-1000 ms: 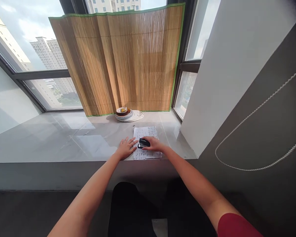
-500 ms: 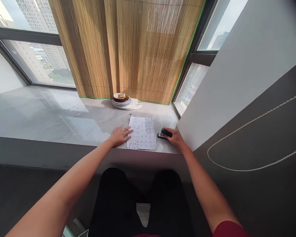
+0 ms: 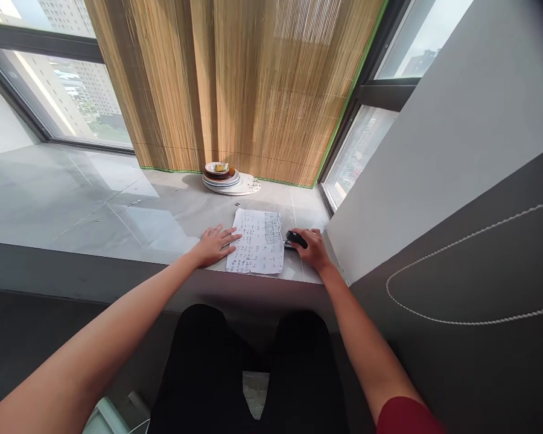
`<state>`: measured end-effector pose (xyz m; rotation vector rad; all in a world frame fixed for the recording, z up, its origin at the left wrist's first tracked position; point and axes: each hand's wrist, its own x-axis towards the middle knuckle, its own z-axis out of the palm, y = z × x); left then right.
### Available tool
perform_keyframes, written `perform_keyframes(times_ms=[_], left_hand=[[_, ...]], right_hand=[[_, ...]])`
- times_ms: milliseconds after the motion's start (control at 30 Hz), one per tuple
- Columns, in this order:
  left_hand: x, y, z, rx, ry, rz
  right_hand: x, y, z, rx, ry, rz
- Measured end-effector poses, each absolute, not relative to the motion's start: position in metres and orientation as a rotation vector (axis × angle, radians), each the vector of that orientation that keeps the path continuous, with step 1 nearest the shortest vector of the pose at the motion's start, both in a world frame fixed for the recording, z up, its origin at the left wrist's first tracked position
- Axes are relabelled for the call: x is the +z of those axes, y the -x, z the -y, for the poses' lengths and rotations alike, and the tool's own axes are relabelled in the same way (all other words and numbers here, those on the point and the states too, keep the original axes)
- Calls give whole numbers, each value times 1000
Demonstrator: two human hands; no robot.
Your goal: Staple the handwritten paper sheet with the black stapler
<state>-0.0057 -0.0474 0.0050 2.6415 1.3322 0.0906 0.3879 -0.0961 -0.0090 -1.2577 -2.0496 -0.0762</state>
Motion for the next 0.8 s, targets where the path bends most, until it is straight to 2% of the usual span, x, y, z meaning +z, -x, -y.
perform_keyframes(times_ms=[533,800], left_hand=[[6,4,48,122,-2639,-1298],[8,3,50,124,-2637,-1298]], right_hand=[[4,-374,110,-214,1182,2275],[1,-377,107,-156,1147,2110]])
